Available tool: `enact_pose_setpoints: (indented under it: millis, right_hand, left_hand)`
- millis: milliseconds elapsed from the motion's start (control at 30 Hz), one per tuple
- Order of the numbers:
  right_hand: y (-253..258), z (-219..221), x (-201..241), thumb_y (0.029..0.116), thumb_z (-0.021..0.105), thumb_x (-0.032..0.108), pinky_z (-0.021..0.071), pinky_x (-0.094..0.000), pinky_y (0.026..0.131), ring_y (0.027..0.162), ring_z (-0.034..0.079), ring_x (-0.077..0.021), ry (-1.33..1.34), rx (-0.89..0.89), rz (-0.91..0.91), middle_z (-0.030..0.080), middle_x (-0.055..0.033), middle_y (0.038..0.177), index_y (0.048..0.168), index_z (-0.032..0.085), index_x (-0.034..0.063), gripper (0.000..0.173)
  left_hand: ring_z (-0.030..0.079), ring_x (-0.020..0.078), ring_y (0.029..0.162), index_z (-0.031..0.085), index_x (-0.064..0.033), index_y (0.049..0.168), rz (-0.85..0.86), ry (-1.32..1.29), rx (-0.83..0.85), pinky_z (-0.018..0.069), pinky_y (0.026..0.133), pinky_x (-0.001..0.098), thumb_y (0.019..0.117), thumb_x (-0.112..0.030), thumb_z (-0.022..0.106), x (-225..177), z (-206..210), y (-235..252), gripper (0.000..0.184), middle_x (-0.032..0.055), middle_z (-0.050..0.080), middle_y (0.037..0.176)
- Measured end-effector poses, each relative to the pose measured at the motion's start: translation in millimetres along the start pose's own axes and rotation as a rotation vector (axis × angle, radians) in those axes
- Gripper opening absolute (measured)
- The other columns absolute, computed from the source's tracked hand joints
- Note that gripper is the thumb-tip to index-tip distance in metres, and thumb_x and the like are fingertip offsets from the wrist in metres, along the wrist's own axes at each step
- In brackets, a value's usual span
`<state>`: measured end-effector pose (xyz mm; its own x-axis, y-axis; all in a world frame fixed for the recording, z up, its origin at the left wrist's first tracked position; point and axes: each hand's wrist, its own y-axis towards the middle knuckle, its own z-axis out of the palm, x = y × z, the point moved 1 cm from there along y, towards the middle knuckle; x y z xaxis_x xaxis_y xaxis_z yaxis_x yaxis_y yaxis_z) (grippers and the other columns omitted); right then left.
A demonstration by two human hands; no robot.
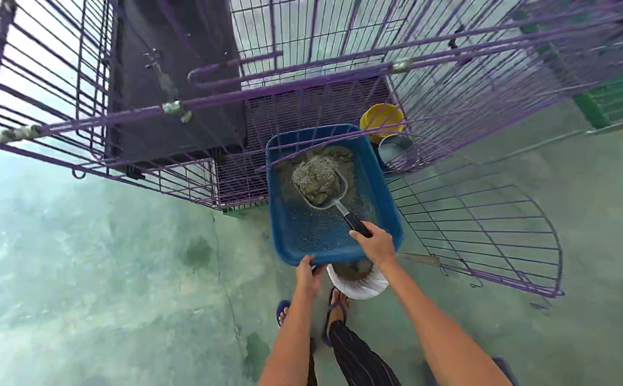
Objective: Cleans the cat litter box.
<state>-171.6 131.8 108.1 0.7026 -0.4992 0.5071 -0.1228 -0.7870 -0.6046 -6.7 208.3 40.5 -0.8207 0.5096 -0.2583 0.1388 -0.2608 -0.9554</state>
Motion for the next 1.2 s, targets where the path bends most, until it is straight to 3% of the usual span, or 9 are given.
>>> enact_pose_setpoints:
  millis: [133, 233, 367, 500, 567, 833, 933, 1067, 1200]
  right_hand:
    - [-25, -11, -4, 0.1019, 0.066, 0.034, 0.0475, -0.0609, 0.102, 0.116, 0.067, -0.0410, 0.002, 0.021, 0.013, 0.070, -0.0245, 0.121, 0.138, 0.064, 0.0048, 0.046]
    - [-38, -19, -9, 0.1016, 0.067, 0.035, 0.0463, -0.0623, 0.103, 0.118, 0.065, -0.0417, -0.002, 0.037, 0.016, 0.070, -0.0242, 0.123, 0.138, 0.064, 0.0053, 0.047]
    - [-50, -25, -11, 0.1018, 0.066, 0.033, 0.0468, -0.0618, 0.103, 0.117, 0.066, -0.0412, 0.029, 0.007, 0.006, 0.070, -0.0245, 0.122, 0.137, 0.064, 0.0034, 0.046]
    - [-56, -39, -11, 0.1028, 0.064, 0.036, 0.0467, -0.0627, 0.102, 0.118, 0.065, -0.0426, -0.018, 0.010, 0.032, 0.070, -0.0243, 0.123, 0.141, 0.062, 0.0066, 0.048]
    - [-59, -46, -13, 0.1028, 0.065, 0.035, 0.0456, -0.0622, 0.103, 0.120, 0.064, -0.0420, -0.014, 0.021, 0.050, 0.069, -0.0237, 0.125, 0.140, 0.063, 0.0070, 0.047]
    - [-74, -58, -5, 0.1039, 0.063, 0.036, 0.0446, -0.0604, 0.105, 0.122, 0.063, -0.0398, 0.020, 0.015, 0.114, 0.068, -0.0229, 0.126, 0.138, 0.064, 0.0074, 0.044]
    - [-78, -56, -7, 0.1033, 0.064, 0.035, 0.0451, -0.0598, 0.105, 0.121, 0.063, -0.0390, 0.059, 0.004, 0.115, 0.069, -0.0229, 0.125, 0.135, 0.065, 0.0070, 0.043]
    - [-82, -51, -9, 0.1037, 0.063, 0.036, 0.0464, -0.0581, 0.104, 0.121, 0.064, -0.0381, 0.081, 0.023, 0.145, 0.068, -0.0226, 0.127, 0.137, 0.064, 0.0071, 0.044]
    - [-83, -45, -13, 0.1034, 0.062, 0.037, 0.0484, -0.0568, 0.100, 0.115, 0.065, -0.0364, 0.108, 0.035, 0.189, 0.069, -0.0210, 0.124, 0.134, 0.065, 0.0076, 0.042]
  left_hand:
    - [0.058, 0.0342, 0.121, 0.034, -0.0022, 0.152, 0.039, 0.027, 0.072, 0.0537, 0.096, 0.0439, 0.1097, -0.028, 0.047, -22, 15, -7, 0.051, 0.0256, 0.044, 0.149]
    - [0.061, 0.0339, 0.115, 0.033, -0.0017, 0.152, 0.038, 0.074, 0.086, 0.0559, 0.091, 0.0419, 0.1111, -0.033, 0.042, -40, 37, -20, 0.052, 0.0264, 0.046, 0.145]
    - [0.061, 0.0337, 0.110, 0.032, -0.0005, 0.151, 0.029, 0.089, 0.046, 0.0553, 0.089, 0.0422, 0.1110, -0.024, 0.040, -49, 45, -23, 0.047, 0.0273, 0.047, 0.140]
    - [0.064, 0.0295, 0.109, 0.029, -0.0011, 0.152, 0.037, 0.119, 0.110, 0.0555, 0.089, 0.0380, 0.1111, -0.037, 0.041, -41, 28, -35, 0.056, 0.0260, 0.050, 0.141]
    - [0.061, 0.0289, 0.116, 0.027, 0.0013, 0.153, 0.036, 0.179, 0.135, 0.0529, 0.095, 0.0384, 0.1125, -0.034, 0.037, -31, 2, -46, 0.055, 0.0258, 0.047, 0.144]
    - [0.062, 0.0262, 0.113, 0.037, 0.0041, 0.146, -0.087, 0.229, -0.080, 0.0521, 0.093, 0.0351, 0.1122, -0.023, 0.034, 4, -127, -104, 0.043, 0.0248, 0.051, 0.140]
    - [0.060, 0.0323, 0.118, 0.036, 0.0053, 0.148, -0.094, 0.437, -0.132, 0.0504, 0.097, 0.0410, 0.1132, -0.020, 0.032, 12, -185, -114, 0.043, 0.0292, 0.049, 0.143]
    - [0.063, 0.0328, 0.100, 0.049, 0.0075, 0.137, -0.099, 0.887, -0.241, 0.0531, 0.088, 0.0456, 0.1114, -0.017, 0.042, 19, -278, -106, 0.036, 0.0290, 0.060, 0.123]
    - [0.064, 0.0330, 0.101, 0.051, 0.0060, 0.137, -0.134, 0.982, -0.277, 0.0537, 0.088, 0.0466, 0.1109, -0.016, 0.044, 8, -321, -118, 0.035, 0.0282, 0.061, 0.122]
